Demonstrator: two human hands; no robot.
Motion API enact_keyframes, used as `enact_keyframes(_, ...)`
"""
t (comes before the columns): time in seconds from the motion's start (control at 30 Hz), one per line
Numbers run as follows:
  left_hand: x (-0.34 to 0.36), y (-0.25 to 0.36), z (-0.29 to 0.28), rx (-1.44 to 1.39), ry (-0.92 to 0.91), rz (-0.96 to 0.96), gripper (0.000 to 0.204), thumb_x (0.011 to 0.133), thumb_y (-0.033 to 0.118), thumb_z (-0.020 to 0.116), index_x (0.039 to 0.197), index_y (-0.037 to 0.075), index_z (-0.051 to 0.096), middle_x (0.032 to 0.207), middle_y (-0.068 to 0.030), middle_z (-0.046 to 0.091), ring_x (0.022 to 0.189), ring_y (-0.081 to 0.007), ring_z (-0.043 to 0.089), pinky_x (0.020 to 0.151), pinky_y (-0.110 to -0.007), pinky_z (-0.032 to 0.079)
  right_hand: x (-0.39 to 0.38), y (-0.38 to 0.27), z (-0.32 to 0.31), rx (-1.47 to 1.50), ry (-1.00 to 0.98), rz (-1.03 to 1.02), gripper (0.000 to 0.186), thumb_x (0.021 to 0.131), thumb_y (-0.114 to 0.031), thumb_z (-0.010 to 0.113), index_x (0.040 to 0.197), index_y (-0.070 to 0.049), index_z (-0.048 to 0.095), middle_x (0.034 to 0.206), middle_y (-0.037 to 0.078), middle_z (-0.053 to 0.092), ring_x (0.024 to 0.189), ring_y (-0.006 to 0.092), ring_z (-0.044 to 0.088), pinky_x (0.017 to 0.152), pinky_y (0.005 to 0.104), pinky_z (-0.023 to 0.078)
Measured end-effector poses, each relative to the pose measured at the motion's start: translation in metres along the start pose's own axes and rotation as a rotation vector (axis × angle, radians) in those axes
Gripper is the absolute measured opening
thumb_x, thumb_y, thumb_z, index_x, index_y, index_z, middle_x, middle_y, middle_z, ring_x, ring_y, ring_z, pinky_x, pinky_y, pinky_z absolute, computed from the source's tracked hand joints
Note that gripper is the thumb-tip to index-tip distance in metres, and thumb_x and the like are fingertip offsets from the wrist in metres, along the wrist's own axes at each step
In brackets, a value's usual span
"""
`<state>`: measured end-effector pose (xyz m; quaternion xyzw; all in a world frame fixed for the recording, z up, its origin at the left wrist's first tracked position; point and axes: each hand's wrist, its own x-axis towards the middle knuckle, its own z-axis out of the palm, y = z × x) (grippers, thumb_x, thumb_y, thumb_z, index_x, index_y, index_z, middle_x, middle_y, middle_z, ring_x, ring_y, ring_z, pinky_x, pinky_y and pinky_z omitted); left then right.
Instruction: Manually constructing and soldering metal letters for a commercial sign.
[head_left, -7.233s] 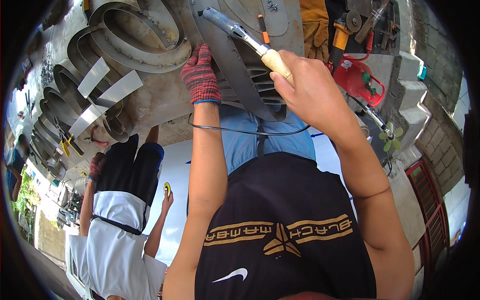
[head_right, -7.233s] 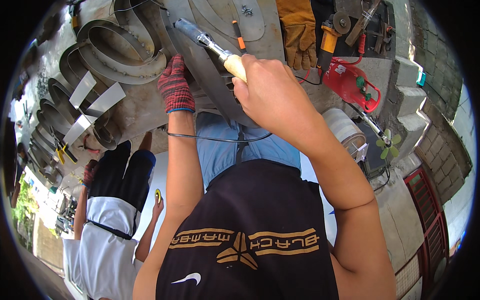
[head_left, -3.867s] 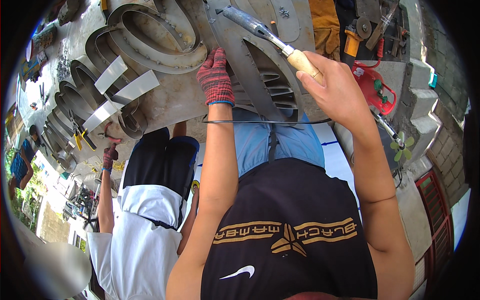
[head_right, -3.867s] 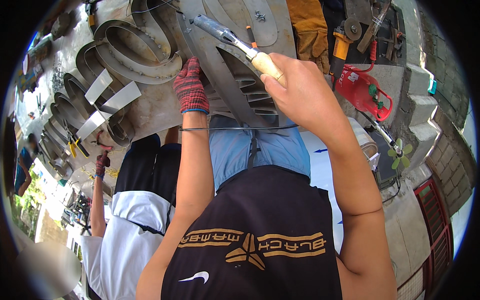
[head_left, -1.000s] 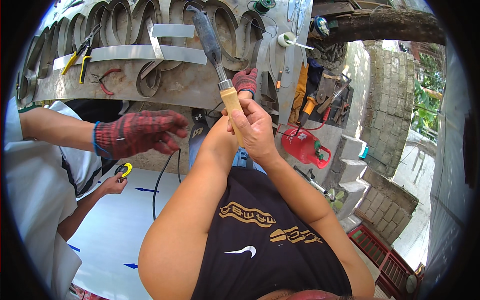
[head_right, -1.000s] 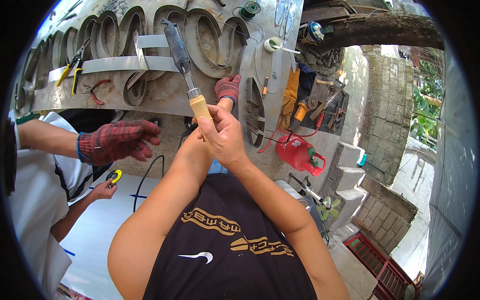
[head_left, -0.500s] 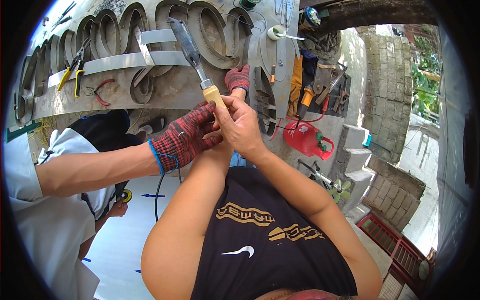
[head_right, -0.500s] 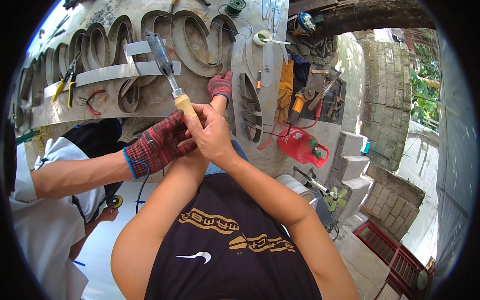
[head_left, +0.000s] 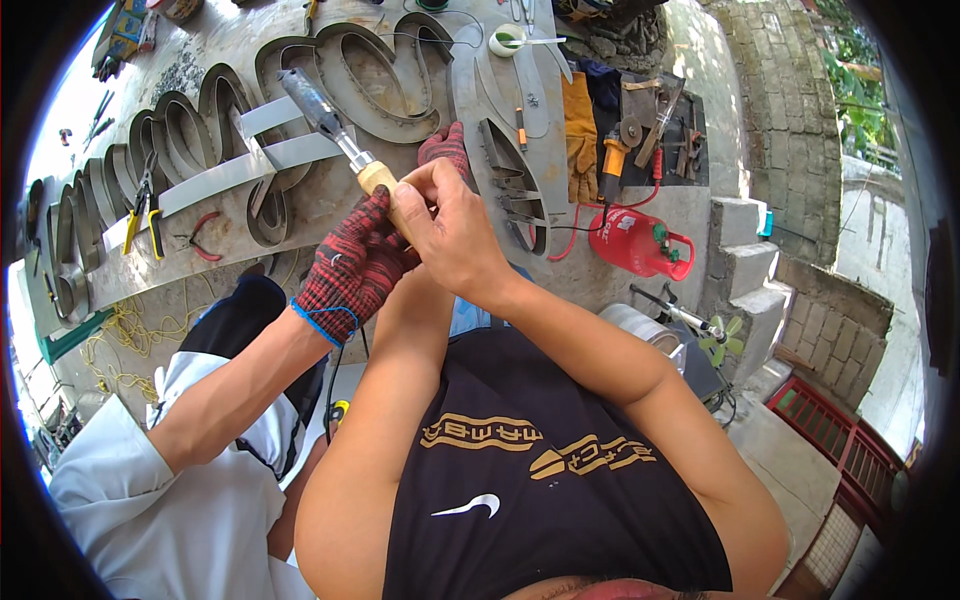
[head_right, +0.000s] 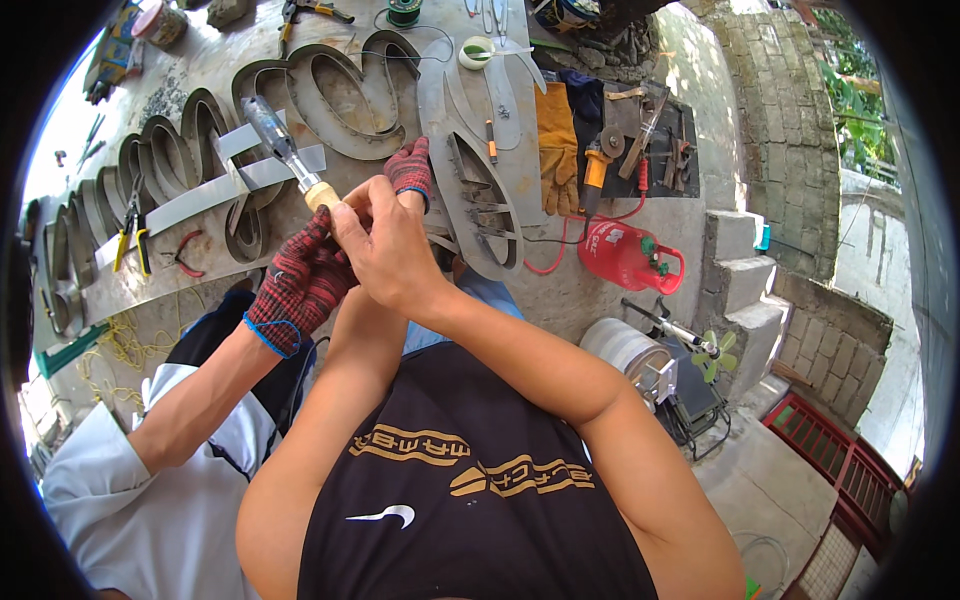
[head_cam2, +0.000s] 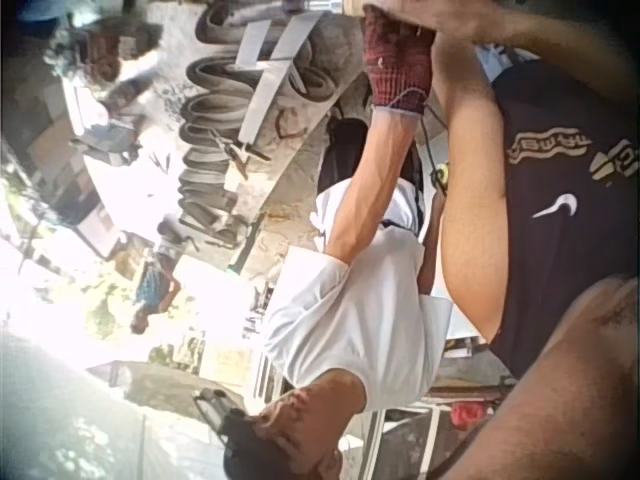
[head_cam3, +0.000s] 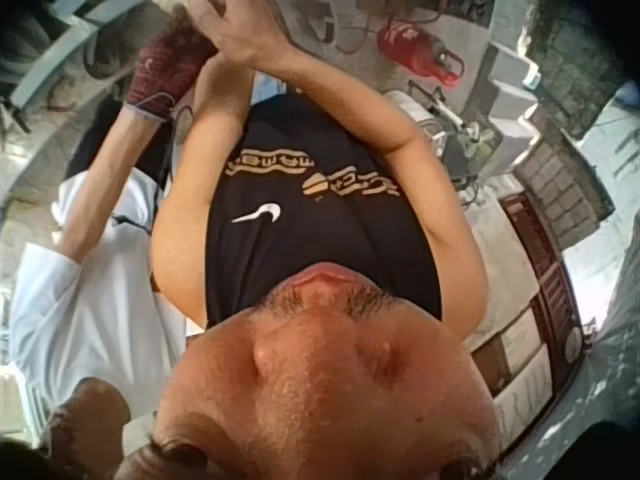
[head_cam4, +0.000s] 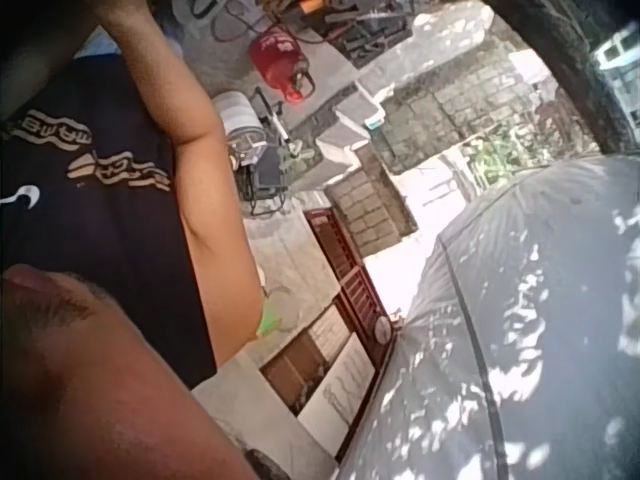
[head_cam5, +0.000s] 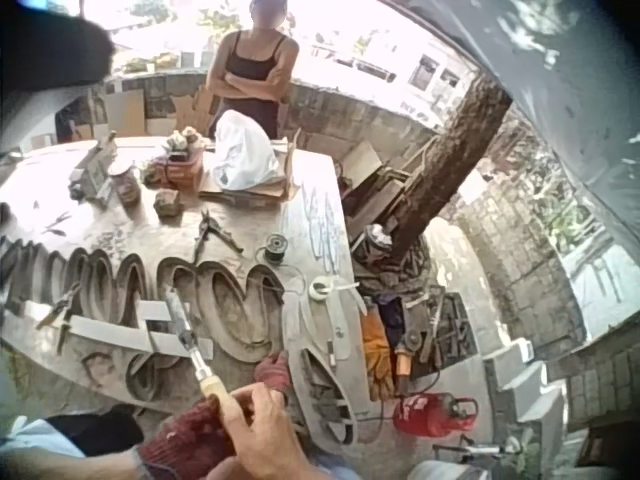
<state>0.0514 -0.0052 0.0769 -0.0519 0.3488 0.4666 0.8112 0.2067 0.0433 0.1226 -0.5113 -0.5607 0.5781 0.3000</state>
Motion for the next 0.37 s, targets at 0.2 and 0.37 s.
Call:
enact_keyframes(0.2, -0.007, 0.024, -0.022, -0.071, 0.019, -0.021, 0.049, 0.101, 0.032, 0.068, 0.137, 0.001, 0.056, 0.125, -0.0145, 0.067, 0.115, -0.0276, 0.068, 0.105, -0.045, 0.054, 0.005, -0.007, 0.001, -0.147, -0.149, -0.082, 0.028, 0.099, -0.023, 0.065, 0.114, 0.001, 0.066, 0.097, 0.014, 0.073, 0.095, 0.0241, 0.067, 0.084, 0.0396, 0.051)
enact_keyframes(0.37, -0.038, 0.068, -0.053, 0.202, -0.014, 0.033, 0.058, 0.096, 0.038, 0.074, 0.140, 0.005, 0.053, 0.132, -0.0125, 0.064, 0.116, -0.0303, 0.067, 0.103, -0.045, 0.055, 0.011, 0.006, -0.017, -0.068, -0.319, -0.102, 0.035, 0.098, -0.022, 0.066, 0.126, -0.001, 0.067, 0.104, 0.017, 0.074, 0.099, 0.0251, 0.066, 0.091, 0.0409, 0.052)
